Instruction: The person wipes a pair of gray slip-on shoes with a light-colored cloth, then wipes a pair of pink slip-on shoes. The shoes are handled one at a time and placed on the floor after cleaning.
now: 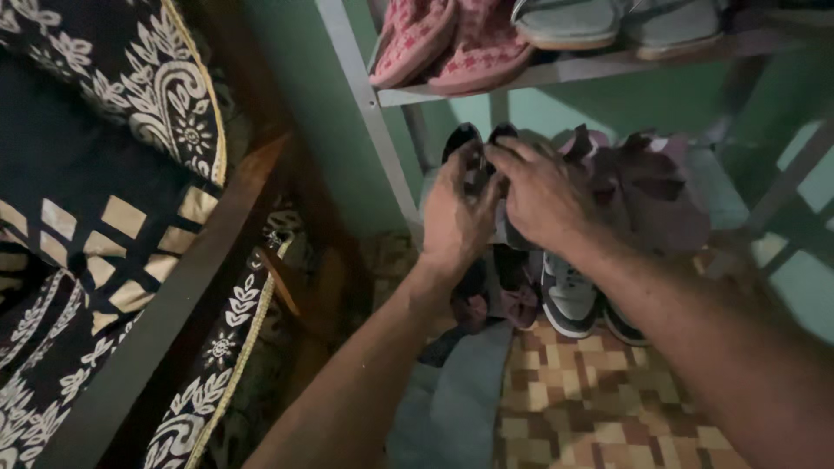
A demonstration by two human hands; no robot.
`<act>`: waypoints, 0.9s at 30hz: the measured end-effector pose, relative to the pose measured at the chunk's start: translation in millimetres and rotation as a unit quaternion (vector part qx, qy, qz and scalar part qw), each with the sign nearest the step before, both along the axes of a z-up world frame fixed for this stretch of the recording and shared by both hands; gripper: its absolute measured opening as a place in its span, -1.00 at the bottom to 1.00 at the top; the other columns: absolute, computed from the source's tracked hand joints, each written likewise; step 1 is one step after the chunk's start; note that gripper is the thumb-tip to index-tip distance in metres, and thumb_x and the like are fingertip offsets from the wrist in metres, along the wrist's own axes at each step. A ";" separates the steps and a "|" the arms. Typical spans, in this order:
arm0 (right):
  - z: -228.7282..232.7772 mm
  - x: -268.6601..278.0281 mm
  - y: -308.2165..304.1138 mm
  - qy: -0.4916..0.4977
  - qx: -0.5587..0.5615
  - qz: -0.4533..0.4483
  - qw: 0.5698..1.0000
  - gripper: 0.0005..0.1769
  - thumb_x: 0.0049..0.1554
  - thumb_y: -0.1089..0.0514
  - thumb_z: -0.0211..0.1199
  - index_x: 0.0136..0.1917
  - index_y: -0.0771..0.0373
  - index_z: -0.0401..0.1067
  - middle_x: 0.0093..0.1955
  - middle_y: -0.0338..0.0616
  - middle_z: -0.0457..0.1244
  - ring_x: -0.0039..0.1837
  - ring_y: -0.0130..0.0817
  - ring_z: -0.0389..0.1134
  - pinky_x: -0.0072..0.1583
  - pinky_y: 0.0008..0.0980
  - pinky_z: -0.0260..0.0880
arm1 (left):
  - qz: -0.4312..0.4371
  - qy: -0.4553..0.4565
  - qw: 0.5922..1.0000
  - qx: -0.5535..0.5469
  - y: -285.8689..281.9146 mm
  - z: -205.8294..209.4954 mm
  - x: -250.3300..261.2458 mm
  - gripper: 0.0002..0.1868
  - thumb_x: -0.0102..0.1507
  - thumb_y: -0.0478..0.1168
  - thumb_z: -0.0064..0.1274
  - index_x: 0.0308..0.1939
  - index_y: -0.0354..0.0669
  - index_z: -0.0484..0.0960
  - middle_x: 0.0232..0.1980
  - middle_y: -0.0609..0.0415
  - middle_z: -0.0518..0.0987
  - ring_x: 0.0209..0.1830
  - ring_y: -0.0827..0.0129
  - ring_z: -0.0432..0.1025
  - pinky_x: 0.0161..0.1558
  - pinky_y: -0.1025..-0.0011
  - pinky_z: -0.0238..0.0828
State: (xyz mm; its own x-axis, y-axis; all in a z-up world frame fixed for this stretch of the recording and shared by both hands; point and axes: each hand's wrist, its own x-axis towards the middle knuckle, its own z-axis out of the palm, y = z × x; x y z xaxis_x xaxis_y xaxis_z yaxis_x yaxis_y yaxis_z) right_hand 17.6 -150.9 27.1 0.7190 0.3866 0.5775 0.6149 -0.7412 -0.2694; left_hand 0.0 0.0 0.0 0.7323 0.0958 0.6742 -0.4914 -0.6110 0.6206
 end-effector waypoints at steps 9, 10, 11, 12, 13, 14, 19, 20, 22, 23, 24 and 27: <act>-1.4 -22.8 -23.1 0.045 0.028 0.015 0.998 -0.32 0.11 0.27 0.12 0.51 0.12 0.23 0.49 -0.01 0.16 0.42 0.11 0.20 0.32 0.01 0.26 | 0.036 0.140 0.989 -0.028 -18.2 2.9 -46.9 -0.62 0.26 -0.03 0.24 -0.14 -0.26 0.49 -0.23 -0.19 0.67 -0.20 -0.09 0.55 -0.12 0.14 0.49; -4.9 -22.9 -25.3 0.031 0.016 0.013 0.999 -0.30 0.09 0.27 0.12 0.51 0.13 0.23 0.50 0.01 0.15 0.42 0.11 0.20 0.34 0.01 0.24 | 0.031 0.105 0.994 -0.018 -19.4 -2.3 -50.6 -0.62 0.25 -0.03 0.25 -0.15 -0.25 0.49 -0.22 -0.19 0.65 -0.21 -0.07 0.55 -0.14 0.14 0.49; -8.6 -22.9 -23.3 0.016 0.004 0.014 1.000 -0.28 0.07 0.28 0.13 0.52 0.14 0.22 0.50 0.03 0.14 0.42 0.11 0.20 0.35 0.01 0.23 | 0.028 0.069 0.997 -0.007 -17.6 -6.6 -54.1 -0.63 0.24 -0.03 0.25 -0.16 -0.25 0.50 -0.22 -0.18 0.64 -0.21 -0.06 0.56 -0.15 0.14 0.49; -12.3 -22.9 -21.5 0.001 -0.007 0.015 1.000 -0.27 0.06 0.28 0.14 0.52 0.15 0.22 0.50 0.06 0.14 0.42 0.12 0.20 0.36 0.01 0.22 | 0.025 0.034 0.999 0.005 -15.4 -9.9 -55.8 -0.63 0.23 -0.03 0.25 -0.17 -0.24 0.50 -0.21 -0.18 0.63 -0.22 -0.05 0.56 -0.17 0.14 0.49; -16.1 -23.3 -21.6 0.018 -0.005 0.013 1.000 -0.26 0.04 0.28 0.14 0.51 0.14 0.22 0.50 0.03 0.14 0.42 0.10 0.20 0.36 0.00 0.23 | 0.026 0.048 0.998 -0.022 -15.4 -13.7 -56.6 -0.61 0.23 -0.03 0.23 -0.10 -0.24 0.48 -0.22 -0.17 0.63 -0.22 -0.04 0.56 -0.18 0.15 0.49; -19.9 -23.7 -20.0 0.035 -0.002 0.012 0.999 -0.25 0.03 0.28 0.14 0.50 0.14 0.22 0.50 0.01 0.14 0.42 0.08 0.20 0.35 -0.01 0.23 | 0.027 0.063 0.996 -0.048 -15.0 -16.9 -57.4 -0.58 0.22 -0.02 0.20 -0.04 -0.23 0.47 -0.22 -0.16 0.63 -0.23 -0.03 0.57 -0.19 0.16 0.49; -34.2 -23.8 -14.6 0.044 0.017 0.003 0.999 -0.29 0.04 0.29 0.12 0.48 0.13 0.25 0.49 -0.02 0.16 0.42 0.03 0.21 0.36 -0.03 0.24 | 0.062 0.188 0.979 -0.040 -9.2 -30.7 -68.5 -0.65 0.27 -0.03 0.21 -0.09 -0.24 0.57 -0.25 -0.22 0.64 -0.24 -0.08 0.56 -0.15 0.15 0.50; -36.6 -22.5 -15.4 0.040 0.019 0.005 0.999 -0.31 0.06 0.29 0.12 0.48 0.14 0.25 0.48 -0.01 0.16 0.43 0.03 0.21 0.36 -0.03 0.24 | 0.065 0.202 0.976 -0.039 -9.2 -36.0 -75.4 -0.63 0.25 -0.03 0.22 -0.03 -0.21 0.58 -0.22 -0.23 0.64 -0.20 -0.10 0.55 -0.15 0.15 0.49; -41.8 -20.4 -16.5 0.018 0.020 0.007 1.000 -0.34 0.07 0.28 0.13 0.46 0.17 0.29 0.46 0.02 0.18 0.41 0.04 0.22 0.35 -0.03 0.26 | 0.066 0.203 0.976 -0.049 -8.6 -45.3 -80.1 -0.59 0.22 -0.02 0.21 0.03 -0.19 0.56 -0.19 -0.22 0.64 -0.18 -0.10 0.56 -0.14 0.15 0.49; -44.7 -20.1 -15.1 -0.001 0.020 0.007 1.000 -0.36 0.06 0.28 0.14 0.44 0.19 0.32 0.44 0.02 0.20 0.39 0.04 0.23 0.34 -0.03 0.26 | 0.065 0.192 0.977 -0.059 -7.0 -50.2 -80.5 -0.57 0.22 -0.02 0.20 0.03 -0.20 0.53 -0.17 -0.20 0.65 -0.18 -0.09 0.56 -0.14 0.15 0.50; -47.2 -20.7 -14.6 -0.019 0.020 0.007 1.000 -0.38 0.06 0.28 0.14 0.42 0.20 0.34 0.42 0.03 0.22 0.37 0.05 0.24 0.34 -0.02 0.27 | 0.065 0.180 0.979 -0.069 -6.4 -55.4 -79.5 -0.56 0.21 -0.01 0.18 0.03 -0.22 0.50 -0.16 -0.18 0.66 -0.19 -0.09 0.57 -0.15 0.16 0.51; -53.9 -35.9 -7.7 -0.031 0.057 0.020 0.998 -0.60 0.21 0.19 0.15 0.32 0.23 0.41 0.33 0.01 0.27 0.34 0.03 0.29 0.31 -0.03 0.32 | 0.053 0.093 0.990 -0.092 -1.6 -65.1 -68.0 -0.50 0.25 0.01 0.17 0.11 -0.25 0.47 -0.11 -0.22 0.63 -0.17 -0.09 0.55 -0.09 0.17 0.50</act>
State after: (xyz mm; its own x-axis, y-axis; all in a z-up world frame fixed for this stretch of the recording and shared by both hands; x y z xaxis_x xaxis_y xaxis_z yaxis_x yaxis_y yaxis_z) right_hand -18.3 -158.6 -26.7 0.6658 0.3443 0.6619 0.6617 -0.6824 -0.3107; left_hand -68.0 -1.6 -65.1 0.8215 0.2875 0.4925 -0.2970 -0.5214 0.7999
